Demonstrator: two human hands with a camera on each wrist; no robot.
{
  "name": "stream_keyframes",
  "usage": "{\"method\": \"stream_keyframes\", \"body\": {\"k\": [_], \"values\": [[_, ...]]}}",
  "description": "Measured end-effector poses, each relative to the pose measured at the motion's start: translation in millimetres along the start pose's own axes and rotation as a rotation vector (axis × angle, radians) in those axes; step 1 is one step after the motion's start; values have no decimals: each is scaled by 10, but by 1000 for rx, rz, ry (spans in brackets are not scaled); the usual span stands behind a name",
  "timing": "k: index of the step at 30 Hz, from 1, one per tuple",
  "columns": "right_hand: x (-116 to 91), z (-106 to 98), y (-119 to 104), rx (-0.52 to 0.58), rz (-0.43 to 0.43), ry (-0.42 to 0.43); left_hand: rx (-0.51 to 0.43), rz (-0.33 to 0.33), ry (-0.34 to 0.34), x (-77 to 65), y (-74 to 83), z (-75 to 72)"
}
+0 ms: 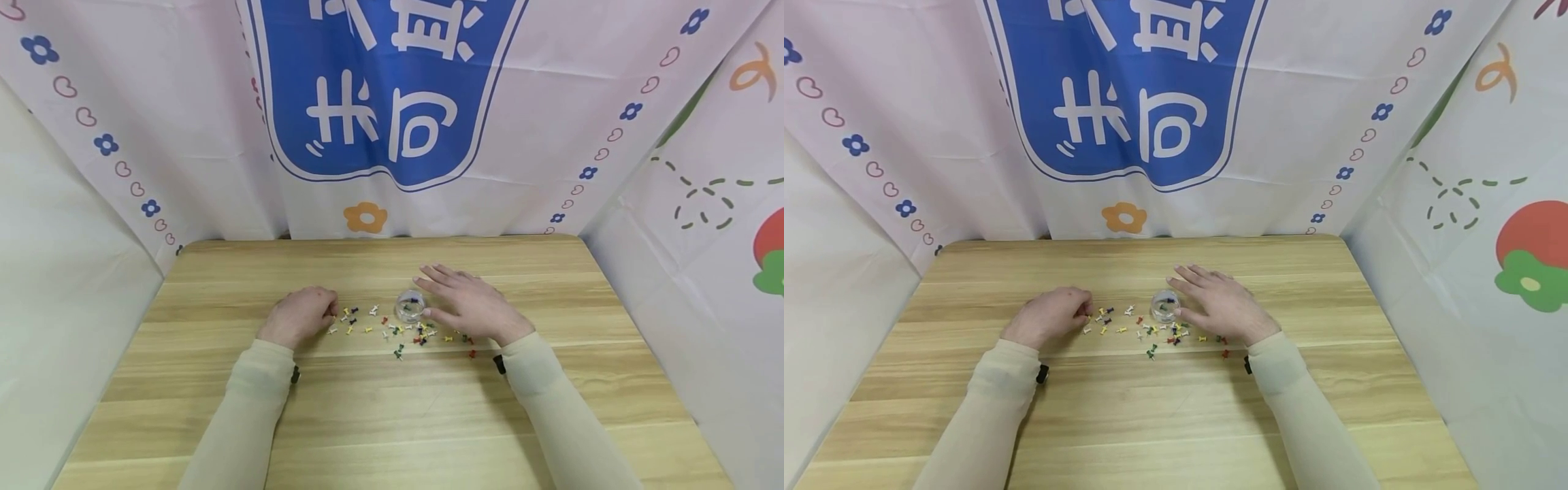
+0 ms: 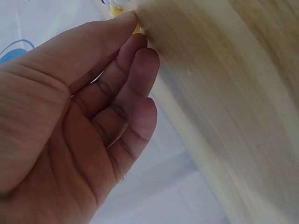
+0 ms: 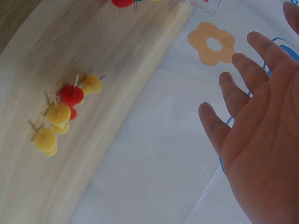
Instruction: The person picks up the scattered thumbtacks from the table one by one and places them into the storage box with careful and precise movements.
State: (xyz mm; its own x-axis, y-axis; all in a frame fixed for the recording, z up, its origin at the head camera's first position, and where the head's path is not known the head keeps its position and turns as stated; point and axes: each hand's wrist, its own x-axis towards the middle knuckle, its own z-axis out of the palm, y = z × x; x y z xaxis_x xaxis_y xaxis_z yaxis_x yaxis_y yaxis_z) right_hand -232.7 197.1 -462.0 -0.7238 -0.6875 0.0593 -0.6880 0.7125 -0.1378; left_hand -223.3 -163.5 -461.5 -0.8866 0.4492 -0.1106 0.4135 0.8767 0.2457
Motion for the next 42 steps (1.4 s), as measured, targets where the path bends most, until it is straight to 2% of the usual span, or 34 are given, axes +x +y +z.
{"method": "stream_keyframes", "body": {"k": [10, 16, 22, 27, 34, 42], "values": [[6, -6, 4, -1, -1, -16, -13, 14, 19, 17, -7, 25], [6, 6, 18, 2, 7, -16, -18, 32, 62, 39, 2, 31], [-1, 1, 35, 6, 8, -7, -22, 35, 87, 54, 54, 8], [-17, -14, 59, -13, 19, 10, -24, 63, 102, 90, 131, -2], [-23, -25, 113, -82, 116, 64, -11, 114, 141, 146, 251, -24], [-29, -15, 180, -102, 229, 62, -30, 120, 169, 211, 402, -83]]}}
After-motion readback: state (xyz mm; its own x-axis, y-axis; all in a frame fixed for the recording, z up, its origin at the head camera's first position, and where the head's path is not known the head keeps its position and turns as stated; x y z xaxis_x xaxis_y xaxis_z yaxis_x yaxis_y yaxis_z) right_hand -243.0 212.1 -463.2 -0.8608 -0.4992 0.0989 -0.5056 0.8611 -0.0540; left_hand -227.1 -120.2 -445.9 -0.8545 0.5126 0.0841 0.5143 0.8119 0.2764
